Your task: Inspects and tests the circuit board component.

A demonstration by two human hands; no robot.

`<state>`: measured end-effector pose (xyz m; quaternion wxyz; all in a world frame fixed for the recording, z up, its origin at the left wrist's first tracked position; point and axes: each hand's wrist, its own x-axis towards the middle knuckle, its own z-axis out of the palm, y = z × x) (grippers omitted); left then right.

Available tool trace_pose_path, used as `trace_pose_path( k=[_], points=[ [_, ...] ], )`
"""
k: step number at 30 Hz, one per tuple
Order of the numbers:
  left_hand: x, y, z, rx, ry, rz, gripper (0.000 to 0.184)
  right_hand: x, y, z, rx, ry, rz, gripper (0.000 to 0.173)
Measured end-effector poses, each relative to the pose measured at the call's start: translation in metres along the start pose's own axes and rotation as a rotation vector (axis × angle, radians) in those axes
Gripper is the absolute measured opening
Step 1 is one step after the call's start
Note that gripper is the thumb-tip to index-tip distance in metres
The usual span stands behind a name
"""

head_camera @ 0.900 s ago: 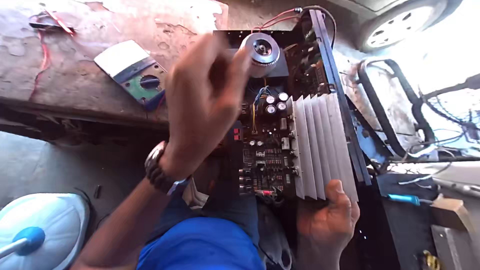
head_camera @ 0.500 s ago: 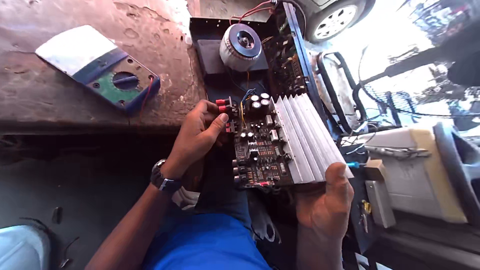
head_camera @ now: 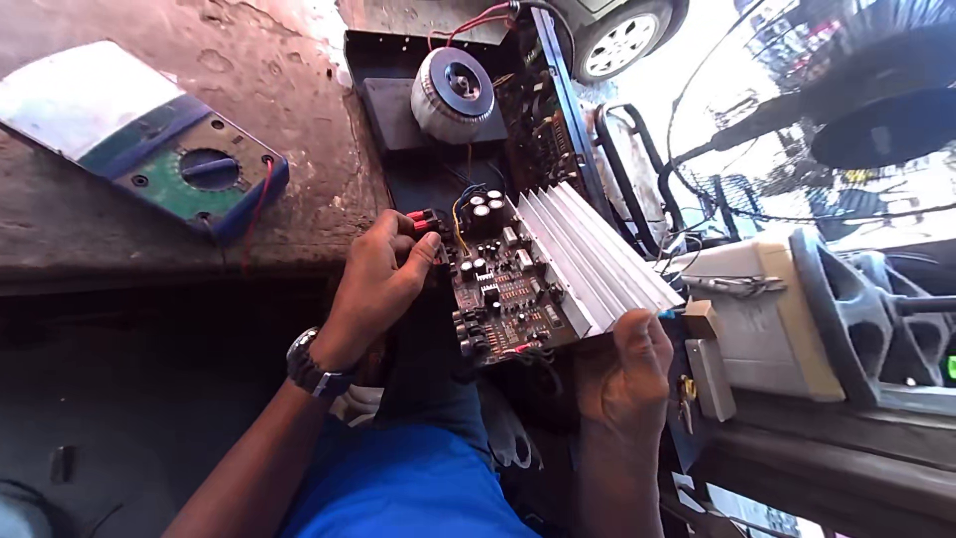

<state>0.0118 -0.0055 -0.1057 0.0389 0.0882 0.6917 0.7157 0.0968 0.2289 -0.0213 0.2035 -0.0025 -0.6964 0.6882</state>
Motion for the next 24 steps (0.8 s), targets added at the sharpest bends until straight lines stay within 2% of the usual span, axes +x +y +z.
trace_pose_path(
  k=[7, 17, 21, 24],
  points=[
    [-0.003, 0.000, -0.001, 0.018, -0.006, 0.003, 0.027, 0.005, 0.006, 0.000, -0.096, -0.016, -0.108, 0.030],
    [-0.002, 0.001, -0.003, 0.060, -0.009, 0.024, 0.028, 0.002, 0.011, -0.006, -0.089, -0.015, -0.124, 0.029],
    [0.008, 0.010, -0.001, 0.278, 0.004, 0.053, 0.025, -0.003, 0.015, -0.011, -0.074, 0.028, -0.086, 0.032],
    [0.017, 0.013, -0.001, 0.476, 0.037, 0.086, 0.032, -0.003, 0.017, -0.013, -0.080, 0.044, -0.093, 0.030]
  ],
)
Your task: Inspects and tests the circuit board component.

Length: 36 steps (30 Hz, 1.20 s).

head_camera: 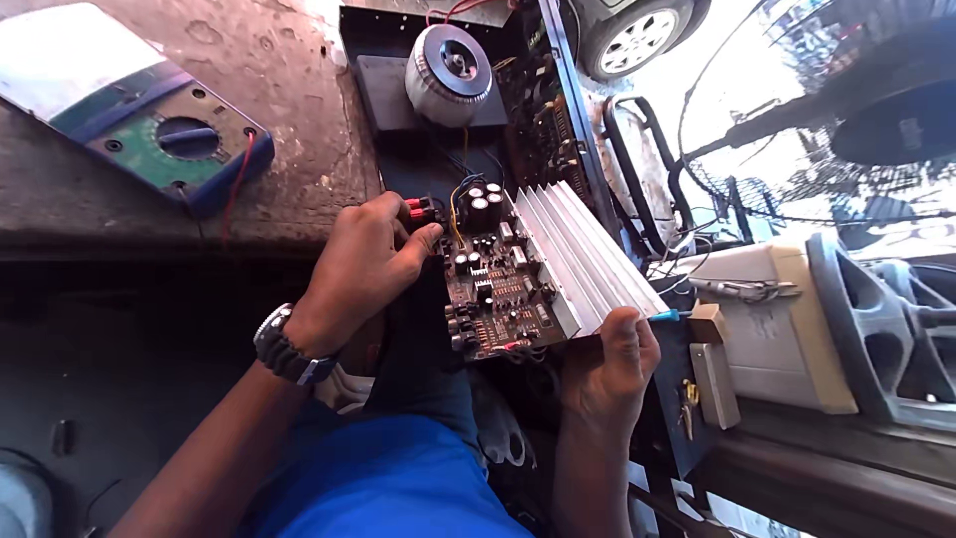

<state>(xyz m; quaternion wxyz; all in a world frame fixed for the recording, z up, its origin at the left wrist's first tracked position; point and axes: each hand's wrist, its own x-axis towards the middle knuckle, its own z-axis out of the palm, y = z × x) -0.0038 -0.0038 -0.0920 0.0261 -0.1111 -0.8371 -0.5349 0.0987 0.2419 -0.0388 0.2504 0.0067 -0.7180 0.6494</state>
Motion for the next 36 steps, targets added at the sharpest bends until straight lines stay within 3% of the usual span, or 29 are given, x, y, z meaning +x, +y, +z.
trace_pose_path(
  k=[3, 6, 8, 11, 16, 23, 36],
  points=[
    [0.000, 0.001, -0.004, 0.133, 0.112, 0.070, 0.034, 0.001, 0.000, 0.000, 0.003, -0.008, -0.032, 0.028],
    [-0.002, 0.005, -0.008, 0.109, 0.228, 0.316, 0.026, 0.001, 0.003, 0.001, 0.006, -0.013, -0.077, 0.025],
    [-0.003, 0.008, -0.008, -0.029, 0.151, 0.483, 0.026, 0.001, 0.006, 0.003, 0.013, -0.011, -0.108, 0.025],
    [-0.005, 0.008, 0.002, -0.080, 0.021, 0.576, 0.040, 0.001, 0.008, 0.006, 0.005, 0.004, -0.148, 0.025],
    [-0.011, -0.009, 0.020, -0.065, -0.009, 0.583, 0.052, -0.004, 0.013, 0.003, 0.005, -0.006, -0.192, 0.024],
    [-0.015, -0.017, 0.030, -0.077, -0.017, 0.579, 0.049, -0.009, 0.027, -0.003, 0.052, -0.038, -0.278, 0.025],
    [-0.010, -0.013, 0.027, -0.047, -0.107, 0.561, 0.047, -0.013, 0.034, -0.004, 0.075, 0.006, -0.227, 0.028]
  ],
)
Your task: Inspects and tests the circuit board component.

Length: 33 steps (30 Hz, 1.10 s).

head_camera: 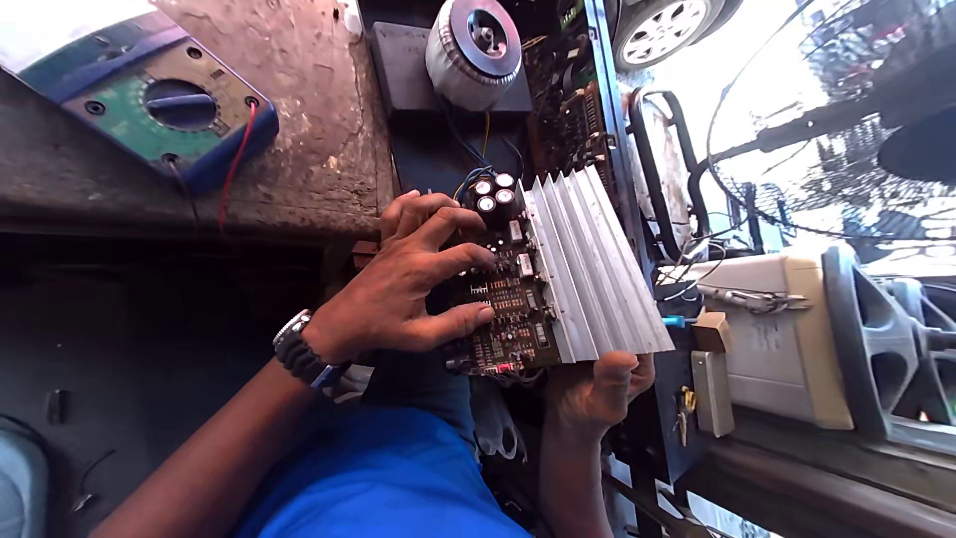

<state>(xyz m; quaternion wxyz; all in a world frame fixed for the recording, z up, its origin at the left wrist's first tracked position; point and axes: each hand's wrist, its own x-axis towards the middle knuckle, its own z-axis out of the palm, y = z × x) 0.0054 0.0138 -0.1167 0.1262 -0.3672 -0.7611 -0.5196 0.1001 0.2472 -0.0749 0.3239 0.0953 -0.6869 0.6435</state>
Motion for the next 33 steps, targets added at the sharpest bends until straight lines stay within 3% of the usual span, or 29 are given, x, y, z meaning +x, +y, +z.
trace_pose_path(
  k=[33],
  points=[
    [-0.003, -0.006, 0.012, 0.060, 0.026, 0.033, 0.046, -0.011, 0.015, -0.010, 0.194, 0.052, 0.076, 0.029]
  ],
)
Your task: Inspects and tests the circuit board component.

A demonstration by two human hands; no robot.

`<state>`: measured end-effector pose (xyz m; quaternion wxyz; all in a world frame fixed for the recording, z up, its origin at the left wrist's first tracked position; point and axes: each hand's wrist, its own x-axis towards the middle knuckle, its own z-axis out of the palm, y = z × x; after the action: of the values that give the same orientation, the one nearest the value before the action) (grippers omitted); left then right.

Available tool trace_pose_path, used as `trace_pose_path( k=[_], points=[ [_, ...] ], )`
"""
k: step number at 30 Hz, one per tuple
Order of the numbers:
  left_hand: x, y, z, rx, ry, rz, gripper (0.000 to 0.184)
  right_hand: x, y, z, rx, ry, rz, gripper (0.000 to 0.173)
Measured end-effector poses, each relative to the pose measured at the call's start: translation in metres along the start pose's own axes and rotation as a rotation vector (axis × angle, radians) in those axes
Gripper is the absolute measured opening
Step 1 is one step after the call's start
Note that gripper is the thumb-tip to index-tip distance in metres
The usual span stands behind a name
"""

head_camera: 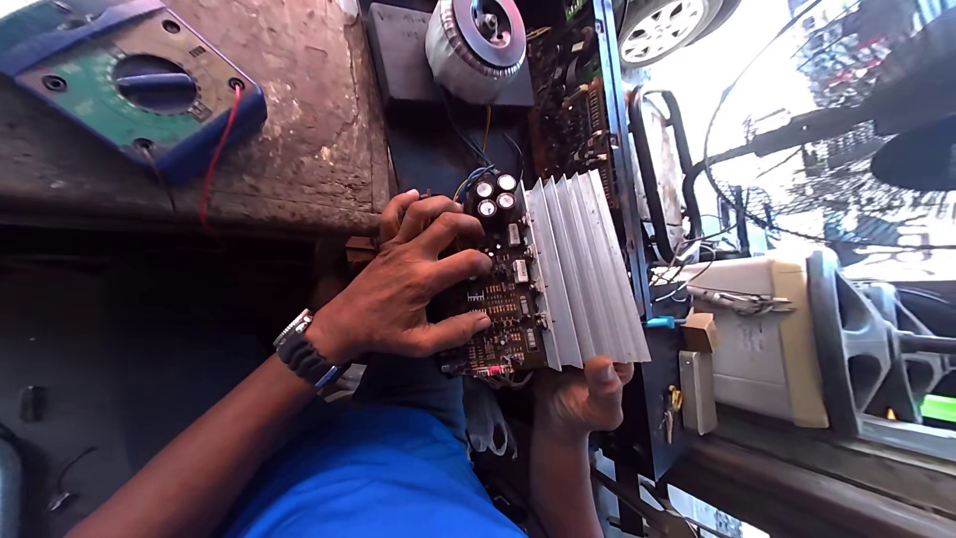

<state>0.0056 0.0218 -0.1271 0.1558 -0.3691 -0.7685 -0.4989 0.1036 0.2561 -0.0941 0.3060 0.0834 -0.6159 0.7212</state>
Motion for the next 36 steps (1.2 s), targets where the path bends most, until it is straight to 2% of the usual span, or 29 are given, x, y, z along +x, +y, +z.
trace_pose_path(
  k=[3, 8, 15, 18, 25, 36],
  points=[
    [-0.005, -0.002, 0.005, -0.023, 0.089, 0.004, 0.054, 0.000, 0.002, -0.002, 0.032, -0.002, 0.013, 0.037],
    [-0.010, -0.004, 0.012, -0.112, 0.234, 0.014, 0.077, -0.001, 0.000, 0.001, 0.015, 0.029, 0.036, 0.042],
    [-0.005, -0.007, -0.003, -0.167, 0.257, -0.001, 0.080, 0.005, -0.002, -0.001, -0.022, 0.055, 0.091, 0.046],
    [-0.005, -0.011, -0.011, -0.087, 0.251, -0.041, 0.074, 0.006, -0.002, -0.002, -0.008, 0.071, 0.101, 0.044],
    [-0.004, -0.013, -0.015, -0.075, 0.206, -0.052, 0.034, 0.008, -0.002, 0.003, -0.015, 0.075, 0.079, 0.036],
    [-0.007, -0.014, -0.014, -0.141, 0.225, -0.063, 0.027, 0.007, -0.004, 0.003, -0.011, 0.071, 0.101, 0.034]
  ],
)
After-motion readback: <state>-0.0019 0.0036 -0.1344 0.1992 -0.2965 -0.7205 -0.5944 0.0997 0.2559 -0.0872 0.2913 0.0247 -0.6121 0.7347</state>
